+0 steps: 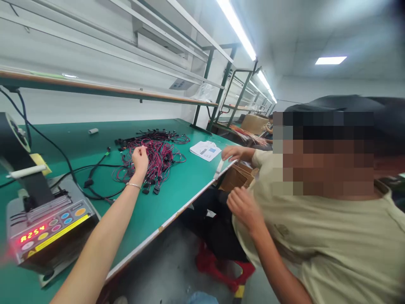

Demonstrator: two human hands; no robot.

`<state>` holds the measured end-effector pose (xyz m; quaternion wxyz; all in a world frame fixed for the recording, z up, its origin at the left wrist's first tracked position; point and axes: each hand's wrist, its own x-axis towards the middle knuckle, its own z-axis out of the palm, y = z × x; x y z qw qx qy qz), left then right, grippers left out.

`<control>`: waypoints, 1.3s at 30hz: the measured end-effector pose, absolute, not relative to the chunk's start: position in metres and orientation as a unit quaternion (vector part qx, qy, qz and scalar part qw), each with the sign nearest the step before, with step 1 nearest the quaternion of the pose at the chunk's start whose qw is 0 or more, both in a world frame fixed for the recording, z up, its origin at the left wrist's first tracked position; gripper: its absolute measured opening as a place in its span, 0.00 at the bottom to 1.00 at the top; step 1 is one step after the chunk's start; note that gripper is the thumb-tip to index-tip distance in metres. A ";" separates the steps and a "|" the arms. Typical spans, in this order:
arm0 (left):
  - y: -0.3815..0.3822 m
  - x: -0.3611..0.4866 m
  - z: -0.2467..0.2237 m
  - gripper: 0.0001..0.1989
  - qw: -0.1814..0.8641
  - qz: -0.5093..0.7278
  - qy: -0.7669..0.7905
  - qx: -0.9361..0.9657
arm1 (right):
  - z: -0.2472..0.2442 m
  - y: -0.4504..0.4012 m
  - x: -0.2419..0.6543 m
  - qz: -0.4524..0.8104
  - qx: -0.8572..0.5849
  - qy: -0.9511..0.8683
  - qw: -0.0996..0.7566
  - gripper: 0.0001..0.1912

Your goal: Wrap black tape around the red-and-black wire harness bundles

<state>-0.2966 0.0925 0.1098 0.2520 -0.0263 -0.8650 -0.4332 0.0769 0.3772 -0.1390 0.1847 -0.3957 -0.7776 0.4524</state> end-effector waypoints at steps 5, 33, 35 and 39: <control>0.084 -0.217 0.125 0.17 0.313 -0.594 -0.723 -0.163 | -0.131 0.346 0.069 0.446 -0.372 -0.795 0.176 0.24; 0.133 -0.361 0.116 0.18 0.186 -0.306 -0.920 -0.157 | 0.201 0.333 -0.370 0.487 -0.159 -0.857 0.055 0.51; 0.133 -0.369 0.107 0.18 0.177 -0.297 -0.924 -0.162 | 0.197 0.317 -0.388 0.495 -0.128 -0.858 0.048 0.49; 0.123 -0.373 0.098 0.09 0.172 -0.296 -0.929 -0.137 | 0.172 0.287 -0.403 0.514 -0.077 -0.854 0.010 0.32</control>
